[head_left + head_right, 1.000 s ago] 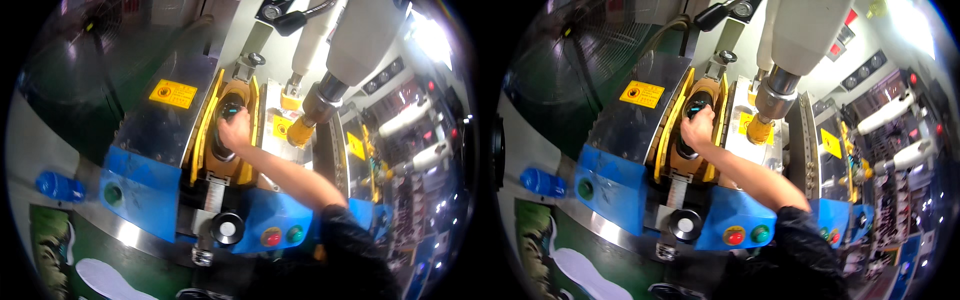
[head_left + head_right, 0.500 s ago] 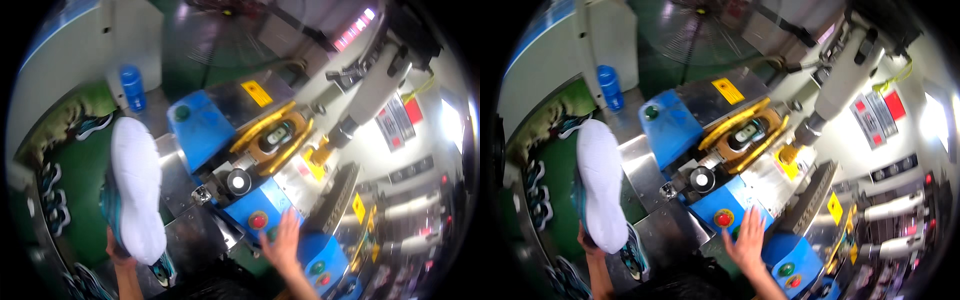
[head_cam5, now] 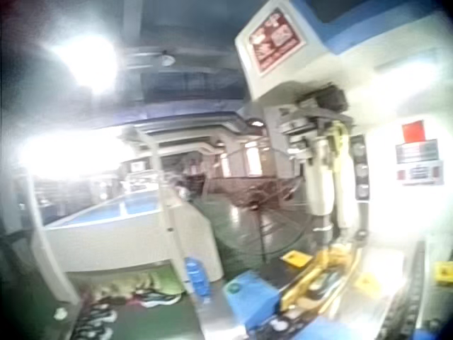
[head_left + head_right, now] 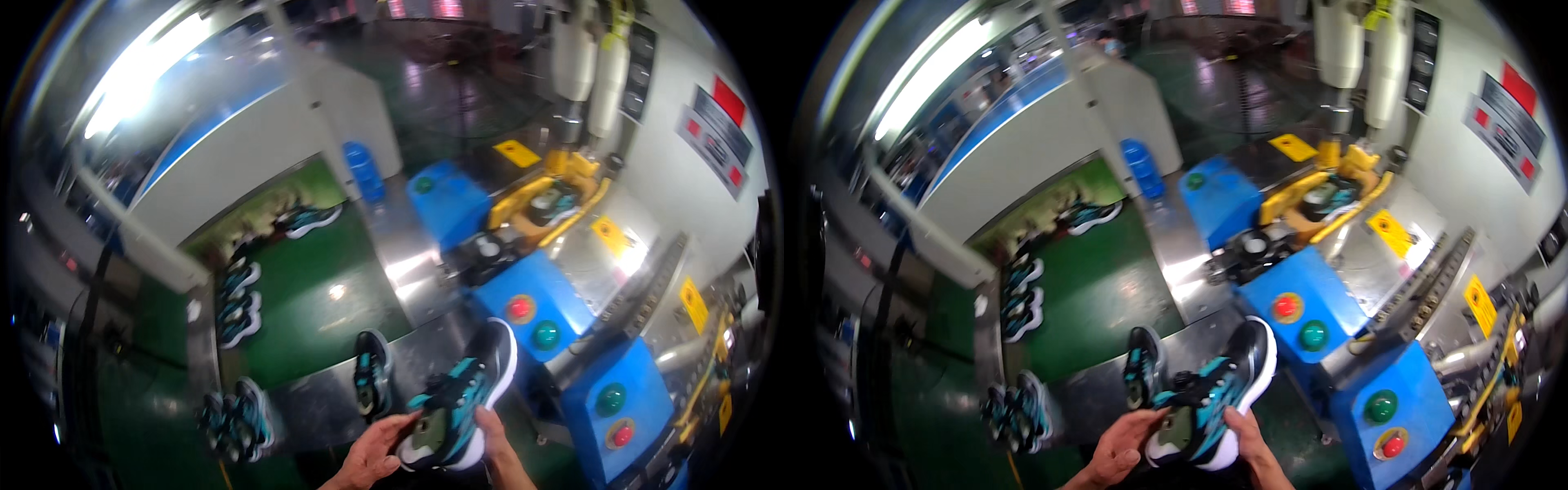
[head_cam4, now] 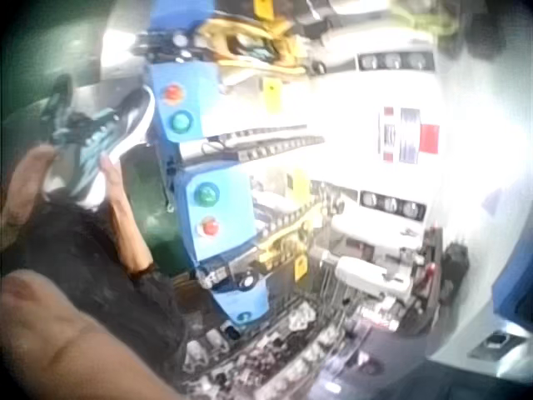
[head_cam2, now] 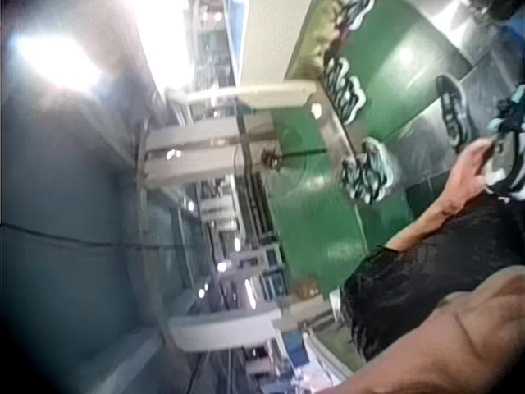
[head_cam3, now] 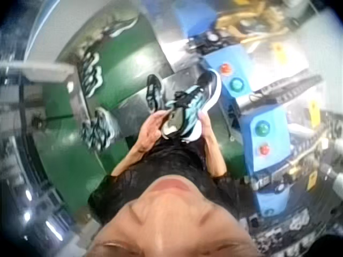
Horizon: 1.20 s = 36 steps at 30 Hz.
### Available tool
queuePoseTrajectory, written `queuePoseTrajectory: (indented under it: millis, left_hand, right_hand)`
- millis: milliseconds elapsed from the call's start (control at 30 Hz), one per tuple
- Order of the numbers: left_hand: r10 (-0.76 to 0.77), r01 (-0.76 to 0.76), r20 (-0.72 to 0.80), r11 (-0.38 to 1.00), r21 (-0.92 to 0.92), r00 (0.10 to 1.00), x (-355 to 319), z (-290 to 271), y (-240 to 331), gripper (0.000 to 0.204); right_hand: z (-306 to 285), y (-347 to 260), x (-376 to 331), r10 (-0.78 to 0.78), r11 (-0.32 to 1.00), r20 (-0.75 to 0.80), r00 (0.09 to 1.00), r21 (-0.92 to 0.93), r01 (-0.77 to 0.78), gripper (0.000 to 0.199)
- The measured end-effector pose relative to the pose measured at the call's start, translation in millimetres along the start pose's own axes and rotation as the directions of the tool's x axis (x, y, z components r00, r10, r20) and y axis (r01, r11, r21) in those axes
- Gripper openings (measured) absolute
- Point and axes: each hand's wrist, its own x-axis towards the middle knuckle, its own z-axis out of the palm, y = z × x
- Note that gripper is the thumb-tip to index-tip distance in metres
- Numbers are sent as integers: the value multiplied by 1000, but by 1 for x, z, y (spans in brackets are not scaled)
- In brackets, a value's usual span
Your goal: The person places sneaker uppers into a lasting machine, operates the pneumatic presses by hand, and then removes the processed shoes to place them on a rack.
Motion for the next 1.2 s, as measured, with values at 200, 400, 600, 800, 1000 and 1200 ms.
queuePoseTrajectory:
  millis: [200,400,600,800,1000,1200]
  left_hand:
    - [318,-473,423,814,338,849,-13,-91,18,56]
    - [332,-317,-262,943,98,906,-21,-208,-1,34]
    - [258,-185,-452,962,200,854,-19,-364,25,36]
    - [301,-279,-198,951,131,933,-2,-405,73,39]
    - [328,-384,217,867,318,920,48,-316,50,43]
    - [38,127,758,979,-158,652,-22,-133,-29,50]
  right_hand:
    - [31,121,-11,69,888,-423,903,-387,-249,54]
    - [-16,190,95,-305,479,-488,818,-821,-312,62]
    - [-70,299,240,-653,-58,-477,589,-744,-666,88]
    - [-42,263,274,-580,54,-559,592,-752,-656,62]
    - [45,239,104,-656,548,-586,475,-803,-234,43]
    - [121,320,-150,-950,263,-275,150,-960,-92,61]
